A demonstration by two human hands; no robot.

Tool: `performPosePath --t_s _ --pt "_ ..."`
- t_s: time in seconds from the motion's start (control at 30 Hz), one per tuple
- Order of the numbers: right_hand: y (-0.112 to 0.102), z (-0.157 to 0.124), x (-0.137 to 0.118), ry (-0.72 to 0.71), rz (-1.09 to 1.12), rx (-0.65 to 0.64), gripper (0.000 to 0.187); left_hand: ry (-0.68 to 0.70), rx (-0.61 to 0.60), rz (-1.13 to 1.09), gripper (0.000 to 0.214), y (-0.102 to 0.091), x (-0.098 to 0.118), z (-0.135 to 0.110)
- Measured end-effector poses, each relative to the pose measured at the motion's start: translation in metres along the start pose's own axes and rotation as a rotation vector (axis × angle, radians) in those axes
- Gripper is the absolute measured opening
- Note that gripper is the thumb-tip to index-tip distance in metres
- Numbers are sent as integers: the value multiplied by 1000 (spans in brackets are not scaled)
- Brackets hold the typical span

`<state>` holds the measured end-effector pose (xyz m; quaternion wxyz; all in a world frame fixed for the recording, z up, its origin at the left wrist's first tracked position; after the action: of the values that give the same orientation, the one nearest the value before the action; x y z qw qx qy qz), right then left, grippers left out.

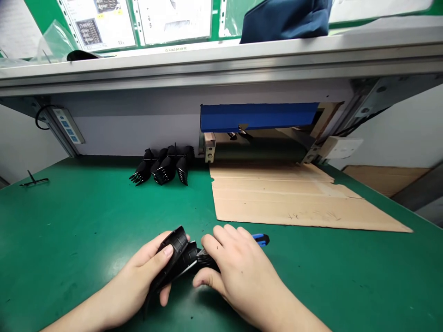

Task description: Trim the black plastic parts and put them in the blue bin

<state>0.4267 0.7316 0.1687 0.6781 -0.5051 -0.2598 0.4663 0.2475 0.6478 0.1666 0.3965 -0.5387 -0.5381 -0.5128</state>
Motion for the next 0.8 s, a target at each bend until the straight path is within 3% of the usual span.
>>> performPosePath --t_s 0.27,0.57,0.67,0.8 --pt "2 5 -2 -3 -241 31 78 14 -14 -6 40 0 -3 2" --pt "6 3 -5 -50 -214 8 69 27 6 46 40 3 -5 -3" --pt "8 2 -3 -24 -60 -34 68 31 -1 77 39 3 -1 -3" --pt "0 -1 1 42 512 -227 67 47 0 81 38 3 0 -3"
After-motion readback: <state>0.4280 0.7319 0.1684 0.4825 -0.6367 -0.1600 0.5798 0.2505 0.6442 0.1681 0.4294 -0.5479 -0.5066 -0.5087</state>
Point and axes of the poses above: each hand's wrist, its own z-axis towards the middle knuckle, its own y-axis out of the palm, x = y × z, the point moved 2 cm from there along z, towards the middle knuckle
